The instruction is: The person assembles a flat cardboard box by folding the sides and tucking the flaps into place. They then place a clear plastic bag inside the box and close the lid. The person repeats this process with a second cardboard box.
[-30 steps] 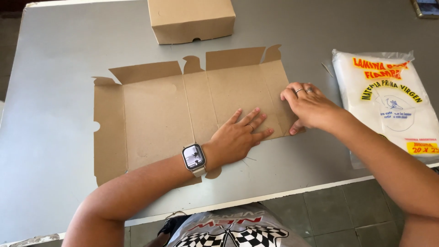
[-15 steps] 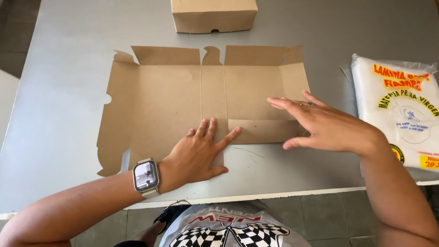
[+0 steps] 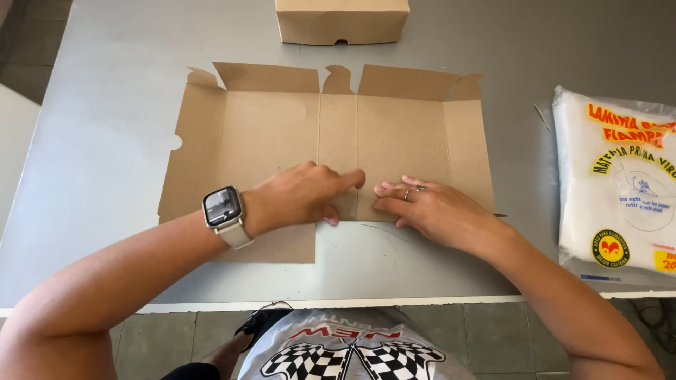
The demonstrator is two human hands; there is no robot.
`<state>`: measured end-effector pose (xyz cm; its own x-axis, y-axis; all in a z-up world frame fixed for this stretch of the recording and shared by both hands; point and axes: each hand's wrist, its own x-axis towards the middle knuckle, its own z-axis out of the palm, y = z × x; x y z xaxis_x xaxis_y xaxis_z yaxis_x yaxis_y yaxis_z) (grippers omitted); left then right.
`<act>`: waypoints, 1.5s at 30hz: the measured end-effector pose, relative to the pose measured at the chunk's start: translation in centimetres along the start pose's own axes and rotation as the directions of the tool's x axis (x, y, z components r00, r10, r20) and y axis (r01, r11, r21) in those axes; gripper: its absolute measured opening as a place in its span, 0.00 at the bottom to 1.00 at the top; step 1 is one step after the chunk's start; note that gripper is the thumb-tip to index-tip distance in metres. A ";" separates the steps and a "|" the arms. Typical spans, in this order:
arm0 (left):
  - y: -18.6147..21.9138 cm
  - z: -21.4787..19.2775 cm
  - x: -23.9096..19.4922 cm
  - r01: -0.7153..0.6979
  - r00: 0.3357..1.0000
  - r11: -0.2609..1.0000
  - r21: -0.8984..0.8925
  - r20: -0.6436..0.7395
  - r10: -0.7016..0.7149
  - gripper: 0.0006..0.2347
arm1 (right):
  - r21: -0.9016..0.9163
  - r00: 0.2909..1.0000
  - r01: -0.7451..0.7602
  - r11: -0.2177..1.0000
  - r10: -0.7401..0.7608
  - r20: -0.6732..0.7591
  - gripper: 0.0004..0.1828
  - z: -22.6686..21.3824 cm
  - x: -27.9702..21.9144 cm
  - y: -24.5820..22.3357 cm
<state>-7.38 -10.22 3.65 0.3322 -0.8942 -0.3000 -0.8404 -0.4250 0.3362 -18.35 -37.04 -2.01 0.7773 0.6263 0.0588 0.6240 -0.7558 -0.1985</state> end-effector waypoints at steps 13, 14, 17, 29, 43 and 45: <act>-0.8 5.3 0.5 0.140 0.872 0.965 0.223 -0.489 -0.013 0.44 | -0.205 0.904 0.136 0.969 -0.206 -0.375 0.11 2.9 4.1 -5.2; -1.0 5.7 -0.3 0.155 0.858 0.955 0.252 -0.514 -0.004 0.40 | -0.186 0.938 0.044 0.981 -0.105 -0.330 0.15 3.0 3.8 -5.0; -1.1 7.1 -4.1 0.173 0.876 0.943 0.283 -0.482 -0.016 0.45 | -0.219 0.967 -0.067 0.973 0.009 -0.256 0.23 2.2 3.1 -4.8; -1.5 7.2 -9.8 -0.091 0.895 0.898 0.431 -0.361 0.264 0.21 | -0.349 0.991 -0.112 0.930 0.079 -0.108 0.57 -0.1 4.0 -7.0; -5.2 3.9 -7.4 -0.018 0.965 0.991 0.135 -0.259 0.053 0.28 | -0.176 0.971 -0.167 0.970 0.130 -0.201 0.33 1.6 10.8 -2.2; -6.2 4.1 -6.7 -0.077 0.966 0.993 -0.089 -0.253 0.052 0.27 | -0.188 0.979 -0.084 0.979 0.046 -0.198 0.31 2.8 11.3 -1.1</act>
<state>-6.15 -0.97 -0.08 0.3856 -0.9215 -0.0462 -0.8219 -0.3658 0.4367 -10.45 -28.58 -3.89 0.8055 0.5407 0.2426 0.5605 -0.8280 -0.0156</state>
